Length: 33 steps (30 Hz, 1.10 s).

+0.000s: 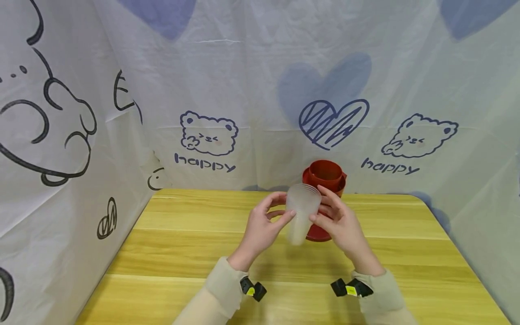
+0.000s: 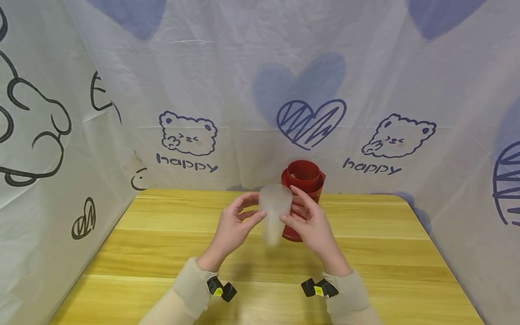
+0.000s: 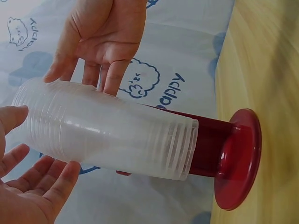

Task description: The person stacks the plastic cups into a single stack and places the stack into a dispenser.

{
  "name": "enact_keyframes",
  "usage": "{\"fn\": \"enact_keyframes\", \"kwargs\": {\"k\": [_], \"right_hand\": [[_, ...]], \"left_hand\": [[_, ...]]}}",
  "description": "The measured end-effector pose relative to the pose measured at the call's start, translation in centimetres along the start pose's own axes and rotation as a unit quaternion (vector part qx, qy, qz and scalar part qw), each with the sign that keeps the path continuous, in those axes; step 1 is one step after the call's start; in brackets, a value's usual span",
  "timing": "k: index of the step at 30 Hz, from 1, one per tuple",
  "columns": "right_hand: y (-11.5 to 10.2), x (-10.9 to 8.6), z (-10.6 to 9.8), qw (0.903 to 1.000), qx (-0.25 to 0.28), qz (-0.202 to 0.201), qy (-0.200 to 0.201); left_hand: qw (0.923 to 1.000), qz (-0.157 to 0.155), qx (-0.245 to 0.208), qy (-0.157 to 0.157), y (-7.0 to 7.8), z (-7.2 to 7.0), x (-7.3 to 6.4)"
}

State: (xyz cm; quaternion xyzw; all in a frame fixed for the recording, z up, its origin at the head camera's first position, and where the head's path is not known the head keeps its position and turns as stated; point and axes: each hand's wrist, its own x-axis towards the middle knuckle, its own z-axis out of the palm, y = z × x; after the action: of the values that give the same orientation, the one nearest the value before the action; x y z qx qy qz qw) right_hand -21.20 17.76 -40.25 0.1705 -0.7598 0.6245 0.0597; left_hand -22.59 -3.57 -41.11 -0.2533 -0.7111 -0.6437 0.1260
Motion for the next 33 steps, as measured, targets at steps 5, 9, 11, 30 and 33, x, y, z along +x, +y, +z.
{"fn": "enact_keyframes", "kwargs": {"k": [5,9,11,30,33], "right_hand": [[-0.6,0.7,-0.2,0.9999,0.001,0.002,0.014],[-1.0,1.1,-0.4,0.9999,0.003,-0.009,0.012],[-1.3,1.3,-0.6,0.9999,0.004,-0.01,0.012],[-4.5,3.1,-2.7,0.9971,-0.055,-0.05,0.017],[-4.9,3.3,-3.0,0.9965,-0.056,-0.06,0.015]], "left_hand": [[0.9999,-0.002,-0.013,-0.002,0.5,0.1,0.7],[0.9998,-0.002,-0.02,-0.006,2.0,0.0,1.0],[0.9998,0.002,-0.018,-0.008,2.7,0.0,1.1],[0.9982,0.06,0.002,-0.005,2.5,0.6,4.1],[0.9982,0.06,0.006,-0.005,2.9,0.7,4.5]]}}
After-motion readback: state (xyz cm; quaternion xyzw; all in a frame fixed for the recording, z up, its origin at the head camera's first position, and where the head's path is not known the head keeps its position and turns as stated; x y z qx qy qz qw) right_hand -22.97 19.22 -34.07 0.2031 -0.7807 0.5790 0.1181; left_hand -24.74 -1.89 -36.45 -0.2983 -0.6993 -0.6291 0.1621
